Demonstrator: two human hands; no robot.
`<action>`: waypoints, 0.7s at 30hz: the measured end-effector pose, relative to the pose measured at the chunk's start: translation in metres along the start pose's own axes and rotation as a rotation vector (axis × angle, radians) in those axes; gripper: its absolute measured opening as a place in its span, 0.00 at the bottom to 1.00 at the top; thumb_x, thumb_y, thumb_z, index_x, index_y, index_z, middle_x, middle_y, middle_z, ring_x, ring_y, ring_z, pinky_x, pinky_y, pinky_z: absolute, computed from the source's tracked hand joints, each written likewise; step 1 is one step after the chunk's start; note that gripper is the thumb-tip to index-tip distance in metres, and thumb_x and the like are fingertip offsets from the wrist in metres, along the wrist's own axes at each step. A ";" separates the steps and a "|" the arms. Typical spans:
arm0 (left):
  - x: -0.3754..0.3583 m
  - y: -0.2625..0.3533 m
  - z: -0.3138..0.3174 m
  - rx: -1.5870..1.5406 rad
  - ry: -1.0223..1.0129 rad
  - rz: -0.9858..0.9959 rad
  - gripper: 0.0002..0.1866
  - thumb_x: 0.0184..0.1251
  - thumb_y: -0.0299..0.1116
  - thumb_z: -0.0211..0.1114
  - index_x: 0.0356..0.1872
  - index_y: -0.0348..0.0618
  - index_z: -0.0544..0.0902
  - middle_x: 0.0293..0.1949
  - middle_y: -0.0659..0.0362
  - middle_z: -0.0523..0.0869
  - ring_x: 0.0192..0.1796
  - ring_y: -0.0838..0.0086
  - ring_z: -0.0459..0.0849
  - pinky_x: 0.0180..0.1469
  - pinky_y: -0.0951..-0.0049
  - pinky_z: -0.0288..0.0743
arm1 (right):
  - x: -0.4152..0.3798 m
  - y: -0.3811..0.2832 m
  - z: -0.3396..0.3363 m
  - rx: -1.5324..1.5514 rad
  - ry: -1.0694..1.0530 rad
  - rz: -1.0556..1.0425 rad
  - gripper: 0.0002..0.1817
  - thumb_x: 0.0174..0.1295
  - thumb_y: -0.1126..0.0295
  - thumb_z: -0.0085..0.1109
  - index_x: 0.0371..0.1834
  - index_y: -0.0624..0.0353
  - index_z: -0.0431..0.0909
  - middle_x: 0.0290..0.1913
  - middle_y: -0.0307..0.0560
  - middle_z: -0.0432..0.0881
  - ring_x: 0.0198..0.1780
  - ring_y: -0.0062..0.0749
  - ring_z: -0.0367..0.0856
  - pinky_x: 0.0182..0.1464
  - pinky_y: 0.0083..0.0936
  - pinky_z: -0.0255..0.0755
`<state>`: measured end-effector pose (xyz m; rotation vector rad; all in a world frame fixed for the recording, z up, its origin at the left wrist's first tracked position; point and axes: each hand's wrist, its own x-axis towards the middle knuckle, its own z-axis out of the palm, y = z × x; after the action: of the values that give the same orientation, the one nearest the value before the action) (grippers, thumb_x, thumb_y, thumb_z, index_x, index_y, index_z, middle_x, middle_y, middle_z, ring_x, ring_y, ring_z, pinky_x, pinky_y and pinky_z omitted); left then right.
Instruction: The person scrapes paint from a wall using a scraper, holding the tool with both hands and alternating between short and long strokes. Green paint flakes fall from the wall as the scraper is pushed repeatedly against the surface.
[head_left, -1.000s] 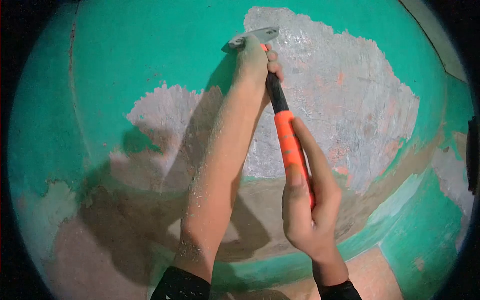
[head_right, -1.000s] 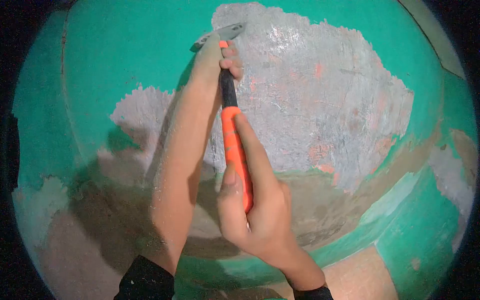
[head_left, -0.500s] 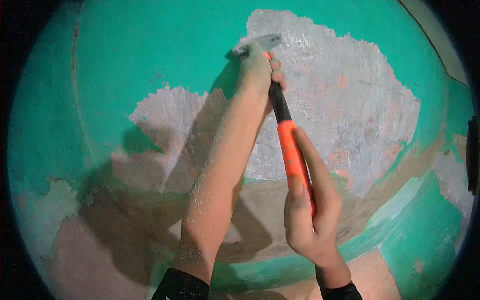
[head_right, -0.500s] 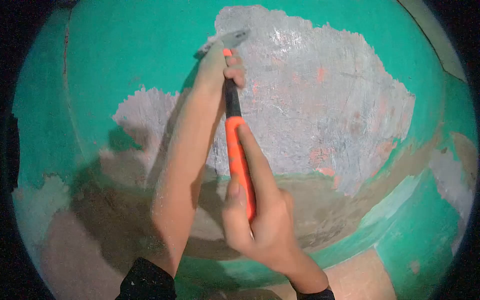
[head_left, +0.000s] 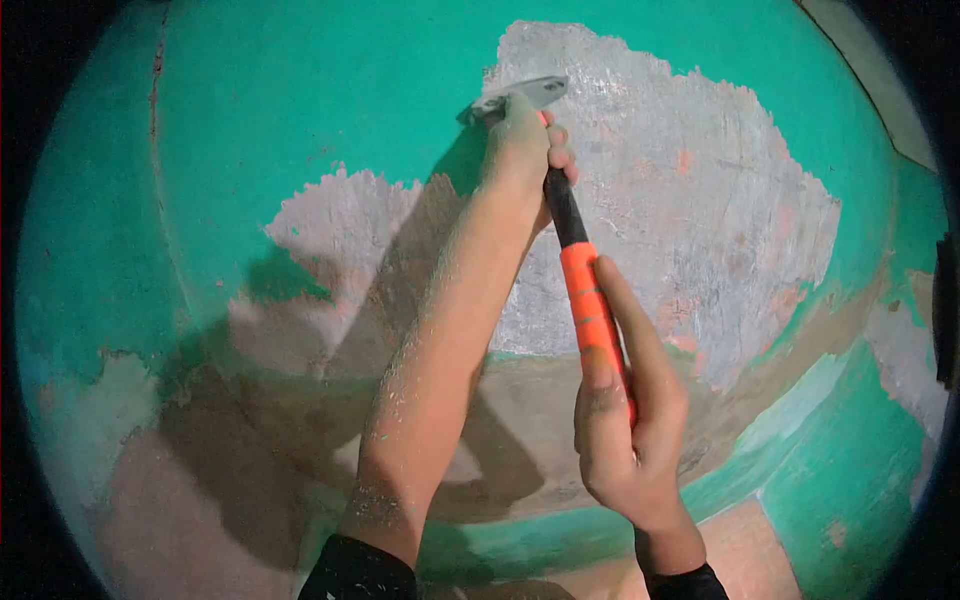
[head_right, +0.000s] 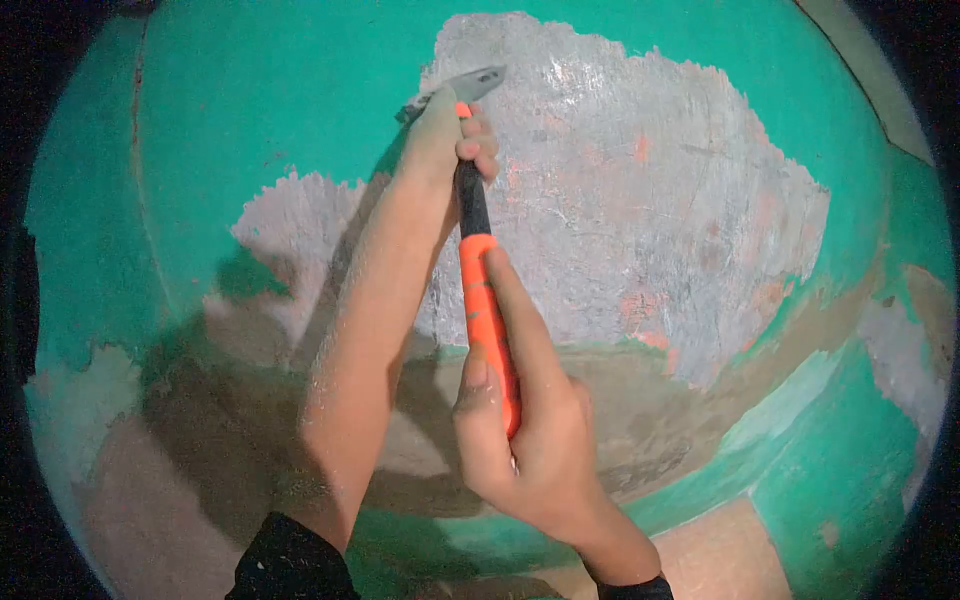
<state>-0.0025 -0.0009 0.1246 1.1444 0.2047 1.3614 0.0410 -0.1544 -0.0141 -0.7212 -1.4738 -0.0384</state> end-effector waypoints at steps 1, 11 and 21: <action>-0.004 0.003 0.002 -0.028 -0.009 -0.005 0.12 0.71 0.41 0.44 0.30 0.47 0.66 0.18 0.70 0.64 0.14 0.88 0.60 0.15 0.85 0.58 | 0.001 0.001 0.002 -0.019 0.020 -0.048 0.27 0.67 0.70 0.43 0.69 0.72 0.59 0.52 0.55 0.77 0.32 0.18 0.73 0.37 0.17 0.69; 0.010 0.010 0.001 -0.044 -0.089 0.010 0.13 0.70 0.41 0.46 0.27 0.47 0.67 0.17 0.69 0.65 0.13 0.86 0.61 0.14 0.83 0.59 | 0.009 -0.011 -0.008 -0.075 -0.057 -0.019 0.28 0.63 0.75 0.44 0.67 0.72 0.61 0.39 0.59 0.80 0.32 0.28 0.79 0.37 0.25 0.73; 0.009 0.021 0.007 0.001 -0.094 0.087 0.08 0.68 0.35 0.46 0.28 0.46 0.67 0.17 0.69 0.65 0.14 0.87 0.60 0.15 0.85 0.59 | 0.019 -0.009 -0.004 -0.093 -0.019 -0.005 0.27 0.63 0.74 0.45 0.67 0.70 0.62 0.37 0.59 0.81 0.31 0.27 0.79 0.35 0.26 0.72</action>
<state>-0.0089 -0.0017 0.1474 1.2270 0.0884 1.3804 0.0427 -0.1556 0.0076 -0.7953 -1.4997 -0.1050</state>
